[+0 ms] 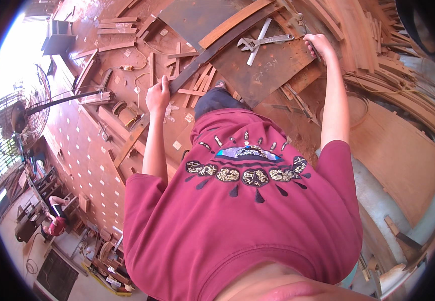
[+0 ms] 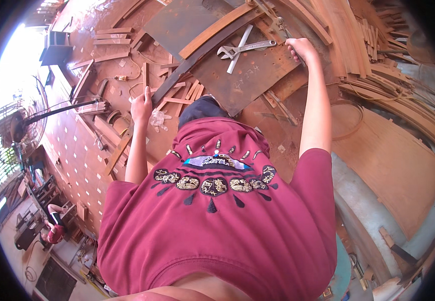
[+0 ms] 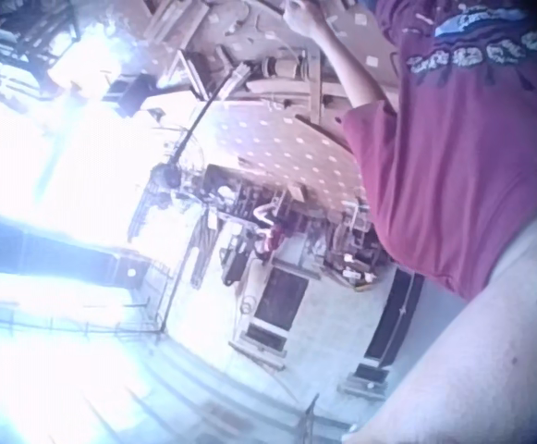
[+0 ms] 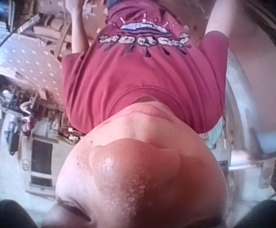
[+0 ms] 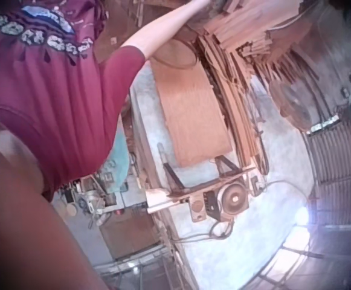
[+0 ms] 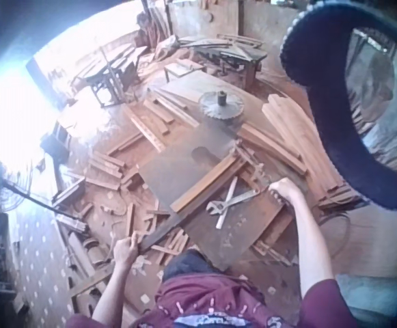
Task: The person uses a circular saw to cut thin wooden strips on a workbench. They repeatedly position each strip, guide it through the saw, and remove the cut piece, continuing the process with multiple strips.
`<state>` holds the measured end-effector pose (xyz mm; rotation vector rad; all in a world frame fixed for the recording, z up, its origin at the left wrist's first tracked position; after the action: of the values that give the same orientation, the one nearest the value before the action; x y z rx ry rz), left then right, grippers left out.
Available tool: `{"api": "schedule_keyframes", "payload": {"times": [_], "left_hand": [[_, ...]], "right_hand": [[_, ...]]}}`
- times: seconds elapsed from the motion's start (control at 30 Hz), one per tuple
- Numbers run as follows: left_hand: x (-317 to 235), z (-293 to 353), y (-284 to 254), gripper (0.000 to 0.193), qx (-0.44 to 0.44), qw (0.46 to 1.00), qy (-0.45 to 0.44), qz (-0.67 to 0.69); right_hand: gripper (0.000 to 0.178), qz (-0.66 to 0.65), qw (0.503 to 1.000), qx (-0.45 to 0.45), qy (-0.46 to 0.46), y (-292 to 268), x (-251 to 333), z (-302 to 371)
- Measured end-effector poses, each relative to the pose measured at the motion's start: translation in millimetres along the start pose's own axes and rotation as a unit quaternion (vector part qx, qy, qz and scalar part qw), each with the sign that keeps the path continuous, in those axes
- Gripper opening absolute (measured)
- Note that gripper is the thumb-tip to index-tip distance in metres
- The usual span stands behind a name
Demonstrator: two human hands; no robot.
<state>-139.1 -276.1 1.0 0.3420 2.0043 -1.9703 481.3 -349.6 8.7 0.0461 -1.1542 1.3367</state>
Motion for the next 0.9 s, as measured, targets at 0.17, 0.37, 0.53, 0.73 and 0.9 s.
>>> {"api": "schedule_keyframes", "payload": {"times": [0.17, 0.37, 0.53, 0.73, 0.9], "left_hand": [[0, 3, -9, 0.059, -0.080, 0.994, 0.064, 0.020], [8, -22, -12, 0.055, -0.142, 0.982, 0.124, 0.005], [23, -76, -8, 0.060, -0.133, 0.983, 0.106, -0.062], [42, -155, -16, 0.064, -0.140, 0.985, 0.067, -0.081], [66, -231, -8, 0.056, -0.085, 0.992, 0.027, -0.087]], "right_hand": [[0.027, 0.021, 1.000, -0.009, 0.012, 2, -5, -11], [0.026, 0.017, 1.000, -0.008, 0.004, 18, 17, -27], [0.028, 0.018, 0.999, 0.009, -0.026, 51, 60, -54], [0.029, 0.023, 0.999, 0.010, -0.037, 95, 123, -90], [0.029, 0.030, 0.998, -0.001, -0.046, 129, 170, -116]]}}
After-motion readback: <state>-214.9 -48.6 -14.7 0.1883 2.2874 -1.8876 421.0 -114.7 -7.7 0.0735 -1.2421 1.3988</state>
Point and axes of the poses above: each hand's wrist, its own z-axis away from the middle knuckle, its own y-axis out of the palm, x = y × z, the point moved 10 cm from there along -z, towards the middle knuckle, and after that the axes turned 13 degrees about -x, right-handed, at the moved point
